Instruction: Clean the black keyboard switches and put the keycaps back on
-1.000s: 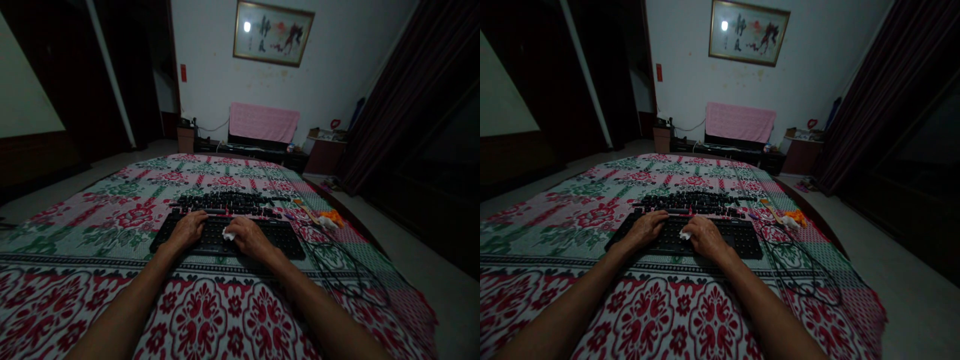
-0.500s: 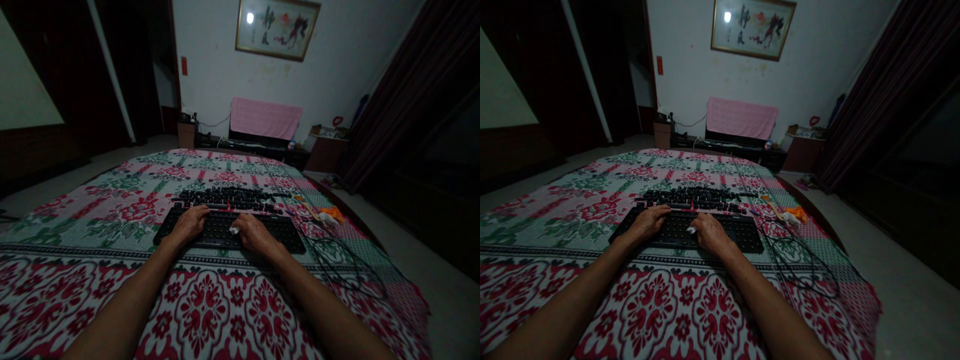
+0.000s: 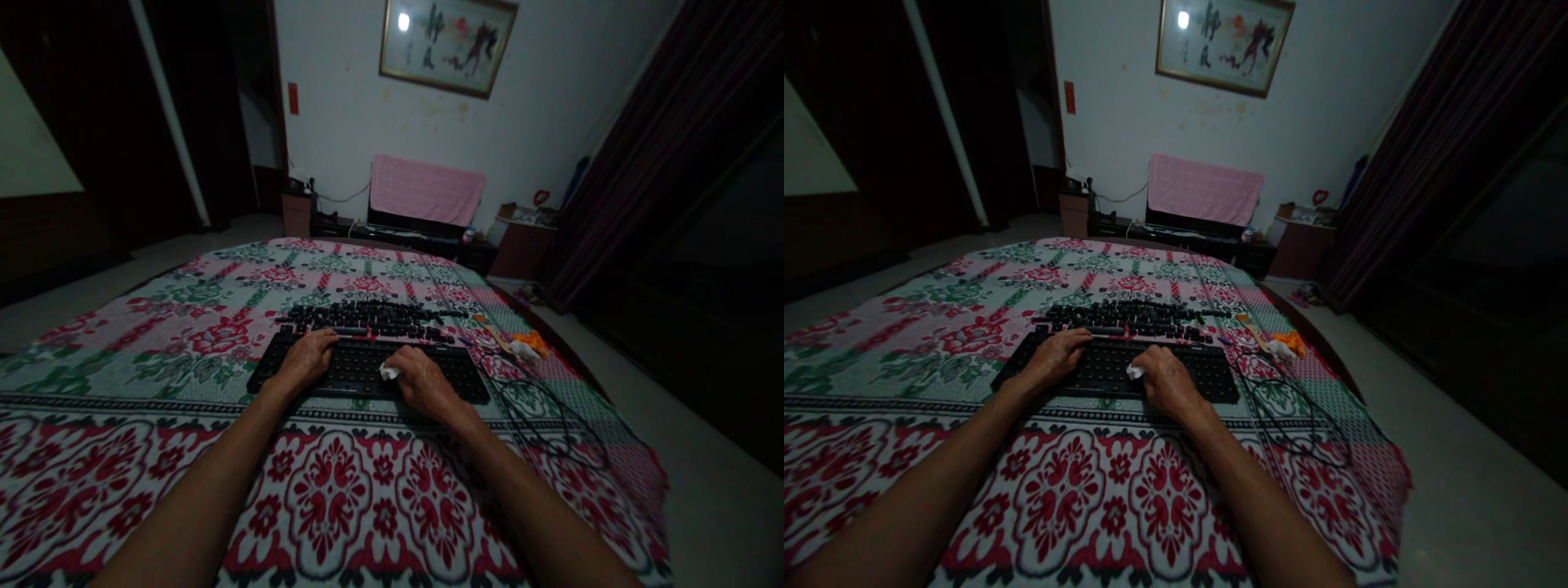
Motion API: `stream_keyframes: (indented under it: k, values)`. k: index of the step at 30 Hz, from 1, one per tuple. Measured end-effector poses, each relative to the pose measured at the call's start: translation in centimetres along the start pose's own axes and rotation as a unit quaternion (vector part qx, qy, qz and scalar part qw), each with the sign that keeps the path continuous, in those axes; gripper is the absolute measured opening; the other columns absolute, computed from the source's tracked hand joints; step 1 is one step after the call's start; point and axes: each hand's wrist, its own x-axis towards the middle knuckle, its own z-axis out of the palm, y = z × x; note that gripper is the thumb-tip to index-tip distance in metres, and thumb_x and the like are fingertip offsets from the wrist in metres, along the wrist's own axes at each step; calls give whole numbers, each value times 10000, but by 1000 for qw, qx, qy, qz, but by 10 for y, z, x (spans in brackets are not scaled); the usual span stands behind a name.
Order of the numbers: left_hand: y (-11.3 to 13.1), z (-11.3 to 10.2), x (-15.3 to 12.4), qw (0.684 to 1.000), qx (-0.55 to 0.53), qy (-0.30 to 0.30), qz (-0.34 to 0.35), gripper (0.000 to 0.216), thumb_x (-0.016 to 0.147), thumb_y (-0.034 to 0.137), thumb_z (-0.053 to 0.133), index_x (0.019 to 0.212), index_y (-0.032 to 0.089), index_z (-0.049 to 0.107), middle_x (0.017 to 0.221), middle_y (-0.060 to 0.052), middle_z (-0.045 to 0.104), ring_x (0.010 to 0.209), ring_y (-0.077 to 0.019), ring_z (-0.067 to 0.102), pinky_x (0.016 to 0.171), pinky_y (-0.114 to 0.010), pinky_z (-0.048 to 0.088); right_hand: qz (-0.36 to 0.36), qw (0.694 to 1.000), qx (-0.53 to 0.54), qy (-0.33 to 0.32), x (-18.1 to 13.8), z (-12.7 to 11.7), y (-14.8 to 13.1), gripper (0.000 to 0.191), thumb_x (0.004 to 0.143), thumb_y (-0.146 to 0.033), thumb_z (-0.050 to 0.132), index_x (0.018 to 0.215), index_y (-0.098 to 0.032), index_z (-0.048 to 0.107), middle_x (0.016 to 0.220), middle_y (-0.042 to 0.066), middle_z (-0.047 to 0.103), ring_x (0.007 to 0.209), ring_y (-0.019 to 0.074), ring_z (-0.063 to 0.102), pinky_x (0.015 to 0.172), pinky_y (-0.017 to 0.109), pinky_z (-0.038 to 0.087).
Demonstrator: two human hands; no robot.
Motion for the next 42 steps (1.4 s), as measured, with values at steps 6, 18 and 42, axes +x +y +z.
stream_keyframes:
  k: [6,18,42]
  values:
    - [-2,1,0,1000,13,0,-3,377,782,186,363,1043,167,634,1174,-48,588,1094,-184,526,973,-307,405,-70,997,6,-33,5,14,-27,268,746,-56,465,953,-186,574,911,46,529,840,158,436,744,261,344]
    - [-1,-3,1,999,29,-26,-6,391,779,215,365,1067,170,625,1198,-42,572,1098,-188,524,971,-313,403,-19,998,33,-49,0,3,-6,262,701,-70,485,911,-169,607,875,46,567,828,152,498,740,244,380]
    - [1,-3,0,1000,10,-14,-6,375,781,197,369,1046,164,632,1182,-45,583,1088,-191,530,973,-320,403,-3,997,47,-56,-2,-20,3,263,703,-106,486,914,-170,630,868,45,615,780,133,539,697,219,371]
